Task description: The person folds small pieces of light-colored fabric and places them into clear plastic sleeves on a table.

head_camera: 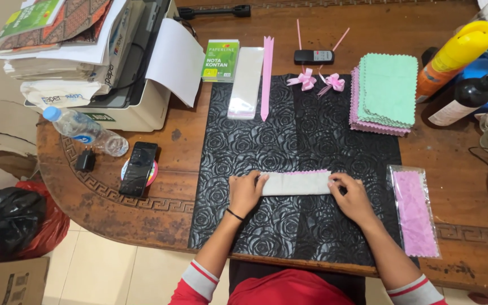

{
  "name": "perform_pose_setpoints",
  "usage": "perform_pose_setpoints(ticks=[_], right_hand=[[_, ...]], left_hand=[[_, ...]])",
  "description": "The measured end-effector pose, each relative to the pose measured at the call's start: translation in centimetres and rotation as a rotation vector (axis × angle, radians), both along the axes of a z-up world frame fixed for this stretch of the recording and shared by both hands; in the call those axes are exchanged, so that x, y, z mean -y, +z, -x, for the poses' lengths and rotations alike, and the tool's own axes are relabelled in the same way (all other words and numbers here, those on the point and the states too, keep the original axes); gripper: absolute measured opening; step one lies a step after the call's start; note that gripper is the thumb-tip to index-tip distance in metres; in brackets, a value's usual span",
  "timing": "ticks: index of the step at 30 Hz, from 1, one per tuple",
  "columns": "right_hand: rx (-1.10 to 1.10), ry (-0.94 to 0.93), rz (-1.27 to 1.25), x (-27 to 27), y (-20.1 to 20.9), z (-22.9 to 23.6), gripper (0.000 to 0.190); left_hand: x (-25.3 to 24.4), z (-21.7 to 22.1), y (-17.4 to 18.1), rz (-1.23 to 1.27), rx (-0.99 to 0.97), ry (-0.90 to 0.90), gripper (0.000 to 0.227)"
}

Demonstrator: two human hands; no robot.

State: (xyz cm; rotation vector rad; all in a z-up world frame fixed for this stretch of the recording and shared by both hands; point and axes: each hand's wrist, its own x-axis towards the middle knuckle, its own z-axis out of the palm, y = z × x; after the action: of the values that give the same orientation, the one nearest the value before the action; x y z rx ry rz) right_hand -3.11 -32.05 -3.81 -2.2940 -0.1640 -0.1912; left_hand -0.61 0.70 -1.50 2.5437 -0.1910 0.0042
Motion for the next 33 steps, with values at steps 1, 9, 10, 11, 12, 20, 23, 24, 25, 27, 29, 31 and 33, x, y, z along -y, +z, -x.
perform_pose_setpoints(ticks=[1,9,10,11,12,20,23,24,25,27,29,31,33], right_hand=[[0.004,0.0,0.001,0.1,-0.2,0.0,0.023],[0.018,0.06,0.096,0.1,-0.3,0.3,0.027],[0.018,0.063,0.096,0.2,-0.6,0.3,0.027],[-0.003,0.053,0.14,0.3,-0.9,0.2,0.027],[-0.022,0.042,0.185,0.4,-1.2,0.1,0.028],[0.12,0.096,0.306,0.3,0.1,0.8,0.031],[0.197,0.221,0.455,-0.4,0.2,1.3,0.031],[0.17,0.306,0.507,-0.6,0.1,1.4,0.031],[0.17,0.315,0.509,-0.6,0.4,1.8,0.031],[0.038,0.351,0.562,-0.8,1.2,1.7,0.029],[-0.03,0.348,0.553,-0.8,3.0,1.7,0.029],[-0.105,0.346,0.542,-0.7,4.0,1.6,0.03],[-0.122,0.352,0.556,-0.6,4.2,2.0,0.03]], left_hand=[[0.0,0.0,0.2,0.001,0.004,0.0,0.035],[0.4,0.2,-0.9,-0.056,0.105,0.025,0.033],[0.4,0.2,-1.4,-0.055,0.105,0.028,0.033],[0.5,0.1,-1.8,-0.081,0.133,0.043,0.032],[0.6,-0.1,-2.2,-0.106,0.164,0.056,0.031],[1.0,1.5,2.1,-0.096,0.362,-0.011,0.028],[3.2,2.4,1.3,-0.098,0.459,-0.244,0.037],[4.2,2.8,0.5,-0.077,0.435,-0.409,0.046],[4.2,3.7,0.6,-0.076,0.433,-0.399,0.046],[3.9,5.0,1.0,-0.253,0.134,-0.538,0.076],[3.3,5.4,2.7,-0.28,0.079,-0.528,0.076],[2.7,5.3,3.5,-0.304,0.016,-0.518,0.076],[2.0,5.3,3.6,-0.32,-0.077,-0.531,0.067]])
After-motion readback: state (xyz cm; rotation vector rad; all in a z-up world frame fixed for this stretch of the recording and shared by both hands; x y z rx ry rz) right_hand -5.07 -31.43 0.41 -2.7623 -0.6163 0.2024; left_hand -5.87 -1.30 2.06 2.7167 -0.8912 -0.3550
